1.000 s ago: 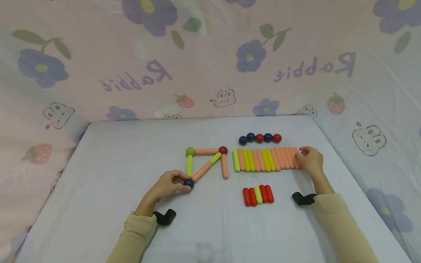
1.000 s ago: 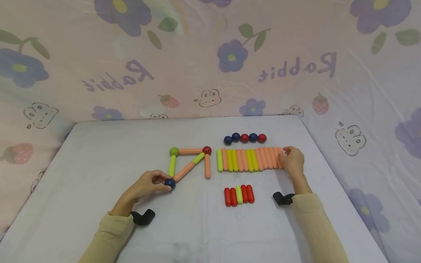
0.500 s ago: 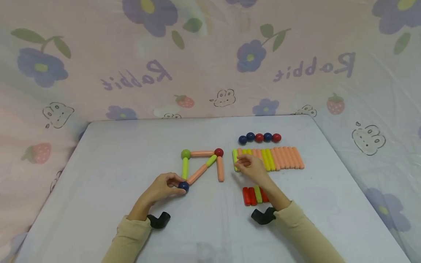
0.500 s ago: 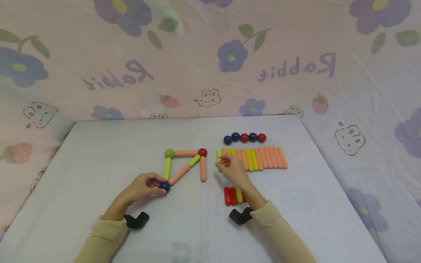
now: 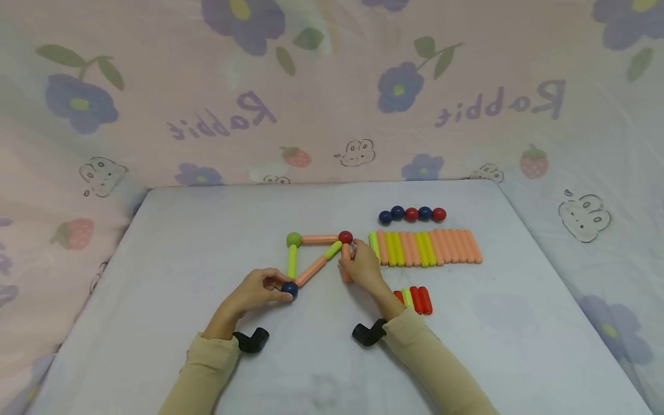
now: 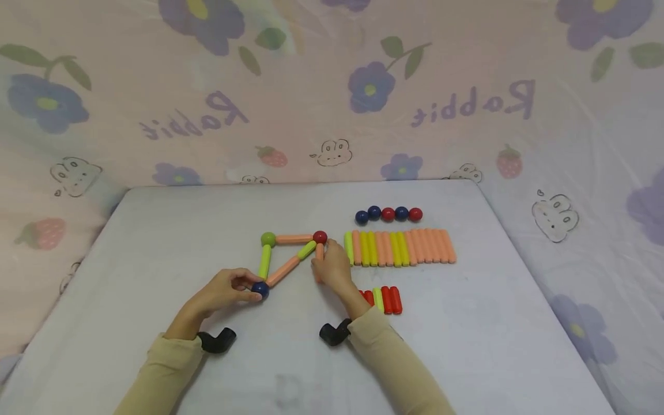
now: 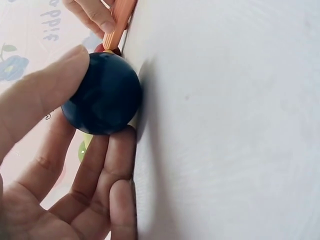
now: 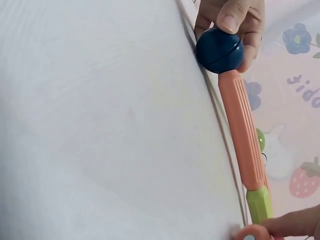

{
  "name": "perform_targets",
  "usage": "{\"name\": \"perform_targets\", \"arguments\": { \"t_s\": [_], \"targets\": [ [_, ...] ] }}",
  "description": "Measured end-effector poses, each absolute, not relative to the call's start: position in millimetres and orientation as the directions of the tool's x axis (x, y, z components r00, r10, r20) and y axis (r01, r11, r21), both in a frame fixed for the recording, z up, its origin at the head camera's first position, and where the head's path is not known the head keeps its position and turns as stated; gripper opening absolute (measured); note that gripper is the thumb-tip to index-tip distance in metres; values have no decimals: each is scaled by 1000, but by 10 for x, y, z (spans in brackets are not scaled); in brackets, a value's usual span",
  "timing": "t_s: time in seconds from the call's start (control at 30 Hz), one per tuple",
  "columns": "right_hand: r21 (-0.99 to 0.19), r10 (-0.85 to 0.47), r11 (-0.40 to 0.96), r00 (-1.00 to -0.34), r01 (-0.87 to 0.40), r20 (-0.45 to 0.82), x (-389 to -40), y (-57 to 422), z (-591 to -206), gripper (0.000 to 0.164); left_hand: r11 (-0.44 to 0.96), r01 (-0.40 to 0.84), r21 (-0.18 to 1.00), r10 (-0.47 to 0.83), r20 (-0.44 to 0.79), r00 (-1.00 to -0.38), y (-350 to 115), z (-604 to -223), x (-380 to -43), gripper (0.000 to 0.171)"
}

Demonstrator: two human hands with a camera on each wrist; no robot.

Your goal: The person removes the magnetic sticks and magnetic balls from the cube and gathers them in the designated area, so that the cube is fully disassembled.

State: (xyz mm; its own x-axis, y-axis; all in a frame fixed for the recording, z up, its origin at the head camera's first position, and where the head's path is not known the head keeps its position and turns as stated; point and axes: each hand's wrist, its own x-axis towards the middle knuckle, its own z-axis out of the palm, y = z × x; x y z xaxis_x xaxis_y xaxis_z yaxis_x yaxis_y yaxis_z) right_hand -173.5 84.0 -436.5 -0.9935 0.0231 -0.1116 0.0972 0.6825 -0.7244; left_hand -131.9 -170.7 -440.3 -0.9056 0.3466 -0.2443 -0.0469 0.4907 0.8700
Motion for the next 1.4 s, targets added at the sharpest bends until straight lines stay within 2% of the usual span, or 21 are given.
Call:
{"name": "perform_targets", "arguments": {
  "t_s": [0.2,0.5,0.77,0.93,1.1,1.4],
  "targets": [
    [-747,-49,663,-993,46,-104,-1754,849,-4377,56,466,-81,881,335,-261,-905,-1739,-4437,-1298,36],
    [-756,-107,652,-994,-60,-14,-1786,916,-4404,49,456,-70,887,347,-249,-904,-1733,-4436,-1311,37],
    [-737,-91,676,-993,-4,-78,-1806,906,-4383,51,462,-68,884,343,-249,-906,-1723,-4398,-1319,37],
    [-723,-76,690,-996,-17,-49,-1767,958,-4316,48,458,-60,887,349,-241,-906,-1718,-4394,-1316,37],
    [-740,-62,671,-998,-56,20,-1752,1174,-4196,47,452,-46,891,356,-227,-907,-1707,-4408,-1319,37],
    [-724,-15,689,-998,33,-60,-1706,1939,-4051,52,443,-56,895,359,-235,-903,-1714,-4400,-1300,37]
  ]
}}
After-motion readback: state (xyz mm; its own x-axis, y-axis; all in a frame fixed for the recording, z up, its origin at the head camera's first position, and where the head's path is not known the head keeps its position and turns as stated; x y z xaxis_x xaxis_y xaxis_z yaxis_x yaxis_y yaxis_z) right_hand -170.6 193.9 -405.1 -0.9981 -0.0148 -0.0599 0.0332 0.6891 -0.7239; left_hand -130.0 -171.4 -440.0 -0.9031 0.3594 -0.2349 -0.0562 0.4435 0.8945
